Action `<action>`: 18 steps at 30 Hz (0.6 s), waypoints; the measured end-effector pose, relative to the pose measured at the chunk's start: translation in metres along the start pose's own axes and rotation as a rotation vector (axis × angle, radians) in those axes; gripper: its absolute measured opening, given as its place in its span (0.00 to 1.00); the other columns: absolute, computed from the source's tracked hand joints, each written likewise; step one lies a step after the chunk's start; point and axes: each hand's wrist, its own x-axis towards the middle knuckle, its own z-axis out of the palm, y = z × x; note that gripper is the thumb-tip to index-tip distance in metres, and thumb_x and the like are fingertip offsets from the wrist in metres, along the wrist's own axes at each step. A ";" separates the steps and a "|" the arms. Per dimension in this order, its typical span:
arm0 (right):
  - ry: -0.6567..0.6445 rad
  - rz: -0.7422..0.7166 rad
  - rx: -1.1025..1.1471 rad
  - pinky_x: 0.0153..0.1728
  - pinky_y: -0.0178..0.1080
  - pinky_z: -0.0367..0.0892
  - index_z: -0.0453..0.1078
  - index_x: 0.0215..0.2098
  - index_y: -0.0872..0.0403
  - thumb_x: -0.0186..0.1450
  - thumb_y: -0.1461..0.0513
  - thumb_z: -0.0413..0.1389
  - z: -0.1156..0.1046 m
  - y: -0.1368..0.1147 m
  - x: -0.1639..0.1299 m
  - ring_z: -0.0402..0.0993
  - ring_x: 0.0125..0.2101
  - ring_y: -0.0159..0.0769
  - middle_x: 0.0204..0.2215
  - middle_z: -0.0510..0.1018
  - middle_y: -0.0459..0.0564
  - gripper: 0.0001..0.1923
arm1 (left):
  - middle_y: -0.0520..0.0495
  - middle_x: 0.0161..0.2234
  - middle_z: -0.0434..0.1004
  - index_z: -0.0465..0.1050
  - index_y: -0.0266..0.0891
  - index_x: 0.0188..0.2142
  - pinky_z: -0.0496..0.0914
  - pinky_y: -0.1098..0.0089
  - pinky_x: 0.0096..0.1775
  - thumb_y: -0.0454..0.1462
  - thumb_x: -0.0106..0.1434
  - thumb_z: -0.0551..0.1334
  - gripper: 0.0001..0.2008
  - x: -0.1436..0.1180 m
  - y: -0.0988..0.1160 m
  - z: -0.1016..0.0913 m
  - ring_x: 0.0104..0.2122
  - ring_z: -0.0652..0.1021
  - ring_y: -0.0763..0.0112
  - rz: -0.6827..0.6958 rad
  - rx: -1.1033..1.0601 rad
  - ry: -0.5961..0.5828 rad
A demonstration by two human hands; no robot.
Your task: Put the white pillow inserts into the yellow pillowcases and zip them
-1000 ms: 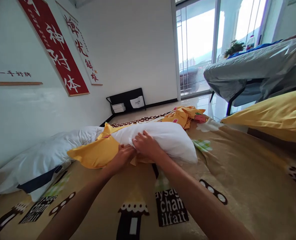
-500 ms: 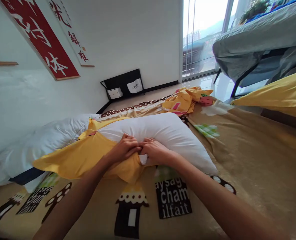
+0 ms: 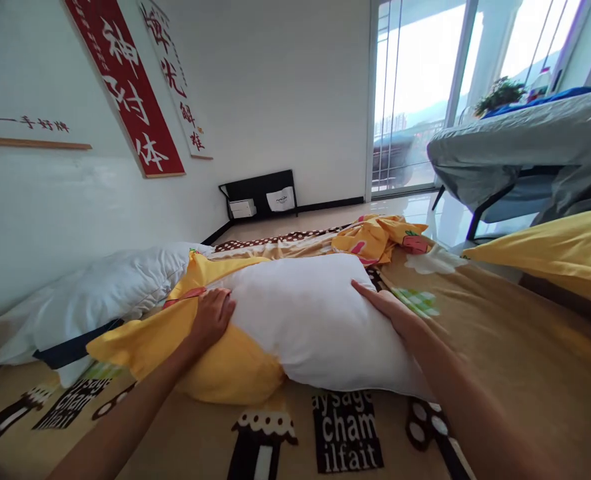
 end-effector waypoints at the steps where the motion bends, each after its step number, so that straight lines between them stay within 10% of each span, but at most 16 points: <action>1: -0.026 0.045 0.080 0.23 0.44 0.70 0.72 0.26 0.55 0.48 0.43 0.61 0.003 -0.005 -0.005 0.75 0.24 0.44 0.21 0.77 0.55 0.24 | 0.40 0.43 0.73 0.66 0.36 0.46 0.60 0.55 0.49 0.43 0.69 0.46 0.17 -0.009 0.002 0.002 0.45 0.71 0.59 0.021 0.013 0.020; 8: 0.143 -0.316 0.342 0.25 0.41 0.70 0.71 0.35 0.54 0.41 0.53 0.66 -0.004 -0.087 -0.077 0.74 0.26 0.41 0.30 0.79 0.53 0.25 | 0.45 0.41 0.77 0.70 0.50 0.47 0.62 0.59 0.47 0.49 0.60 0.55 0.17 -0.075 0.034 0.024 0.43 0.74 0.61 0.777 0.048 0.153; 14: 0.427 -0.693 0.153 0.18 0.38 0.61 0.69 0.22 0.51 0.42 0.49 0.64 -0.005 -0.131 -0.168 0.67 0.21 0.38 0.18 0.73 0.47 0.17 | 0.34 0.47 0.73 0.68 0.46 0.50 0.55 0.46 0.54 0.59 0.51 0.59 0.32 -0.057 0.031 0.023 0.53 0.69 0.46 0.408 0.188 0.566; 18: 0.575 -1.194 -0.041 0.17 0.36 0.57 0.67 0.19 0.48 0.53 0.57 0.57 0.012 -0.138 -0.213 0.62 0.18 0.35 0.14 0.65 0.44 0.07 | 0.35 0.43 0.75 0.70 0.44 0.46 0.55 0.42 0.53 0.52 0.57 0.59 0.22 -0.004 0.039 0.010 0.49 0.73 0.48 0.300 0.210 0.441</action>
